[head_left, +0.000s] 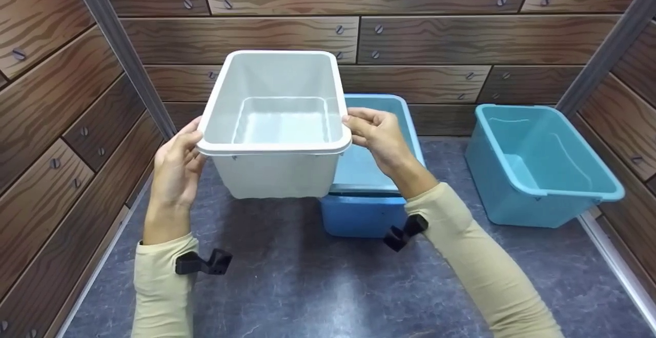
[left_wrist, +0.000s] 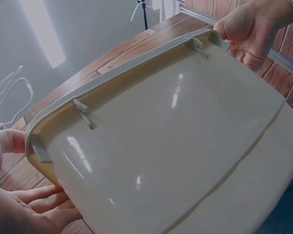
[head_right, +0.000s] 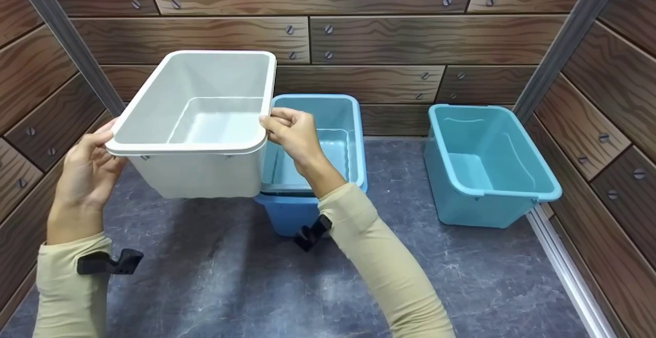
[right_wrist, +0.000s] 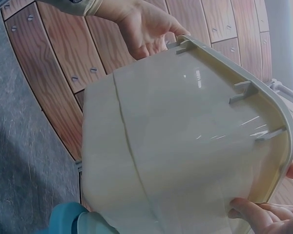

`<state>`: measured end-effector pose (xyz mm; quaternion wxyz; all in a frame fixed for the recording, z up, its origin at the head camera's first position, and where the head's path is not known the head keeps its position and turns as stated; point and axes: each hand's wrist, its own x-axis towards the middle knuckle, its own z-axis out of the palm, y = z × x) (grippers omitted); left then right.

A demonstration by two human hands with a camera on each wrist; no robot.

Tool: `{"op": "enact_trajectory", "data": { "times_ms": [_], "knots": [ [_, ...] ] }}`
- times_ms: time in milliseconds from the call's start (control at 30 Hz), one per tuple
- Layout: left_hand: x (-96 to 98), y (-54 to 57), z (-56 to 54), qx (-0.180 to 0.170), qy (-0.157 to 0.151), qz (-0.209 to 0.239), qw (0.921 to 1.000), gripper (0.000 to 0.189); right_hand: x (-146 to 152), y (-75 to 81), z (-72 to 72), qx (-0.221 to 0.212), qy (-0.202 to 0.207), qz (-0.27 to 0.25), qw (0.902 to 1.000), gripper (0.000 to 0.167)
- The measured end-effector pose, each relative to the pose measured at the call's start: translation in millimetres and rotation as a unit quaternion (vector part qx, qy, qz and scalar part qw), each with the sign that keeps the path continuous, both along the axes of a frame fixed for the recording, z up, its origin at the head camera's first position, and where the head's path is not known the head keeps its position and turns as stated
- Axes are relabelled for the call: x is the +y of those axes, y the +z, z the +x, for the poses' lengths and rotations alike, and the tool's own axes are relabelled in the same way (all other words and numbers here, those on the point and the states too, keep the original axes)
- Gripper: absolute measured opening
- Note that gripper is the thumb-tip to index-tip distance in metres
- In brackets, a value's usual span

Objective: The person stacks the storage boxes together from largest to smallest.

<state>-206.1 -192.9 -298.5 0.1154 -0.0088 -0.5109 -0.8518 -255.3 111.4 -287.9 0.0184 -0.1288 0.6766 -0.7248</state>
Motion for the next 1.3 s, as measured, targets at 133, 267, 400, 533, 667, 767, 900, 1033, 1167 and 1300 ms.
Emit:
{"op": "enact_trajectory", "data": {
  "times_ms": [133, 267, 400, 533, 667, 767, 900, 1033, 1167, 1300],
  "knots": [
    [2.1, 0.4, -0.7, -0.005, -0.004, -0.009, 0.9999, 0.053, 3, -0.2, 0.5, -0.003, -0.001, -0.007, 1.0000, 0.042],
    [3.2, 1.1, -2.1, 0.000, -0.005, -0.006, 1.0000, 0.052, 4, 1.7, 0.4, 0.001, 0.000, -0.009, 1.0000, 0.042],
    [4.3, 1.8, -3.3, 0.009, -0.007, -0.008, 0.9999, 0.052, 6, 3.4, 0.4, 0.005, 0.001, -0.007, 1.0000, 0.042],
    [6.0, 2.3, -4.0, 0.011, -0.008, -0.010, 0.9999, 0.052, 9, 4.0, 1.5, 0.005, -0.002, -0.012, 0.9999, 0.042],
    [7.7, 2.6, -4.8, 0.009, -0.010, -0.009, 0.9999, 0.052, 11, 4.2, 2.2, 0.007, -0.006, -0.013, 0.9999, 0.041],
    [8.6, 2.5, -4.8, 0.006, -0.011, -0.013, 0.9998, 0.052, 12, 4.3, 2.1, 0.008, -0.006, -0.010, 0.9999, 0.040],
    [9.9, 2.1, -5.7, 0.005, -0.013, -0.017, 0.9998, 0.053, 13, 4.2, 2.0, 0.006, -0.009, -0.009, 0.9999, 0.040],
    [12.0, 1.5, -7.1, 0.006, -0.016, -0.016, 0.9997, 0.054, 16, 3.9, 0.9, 0.000, -0.014, -0.014, 0.9998, 0.042],
    [14.3, 0.2, -8.7, 0.005, -0.018, -0.016, 0.9997, 0.054, 17, 4.8, 0.6, -0.004, -0.023, -0.011, 0.9997, 0.043],
    [16.3, -0.7, -10.3, 0.002, -0.019, -0.025, 0.9995, 0.054, 20, 5.0, 0.4, -0.006, -0.031, -0.011, 0.9995, 0.041]
  ]
}}
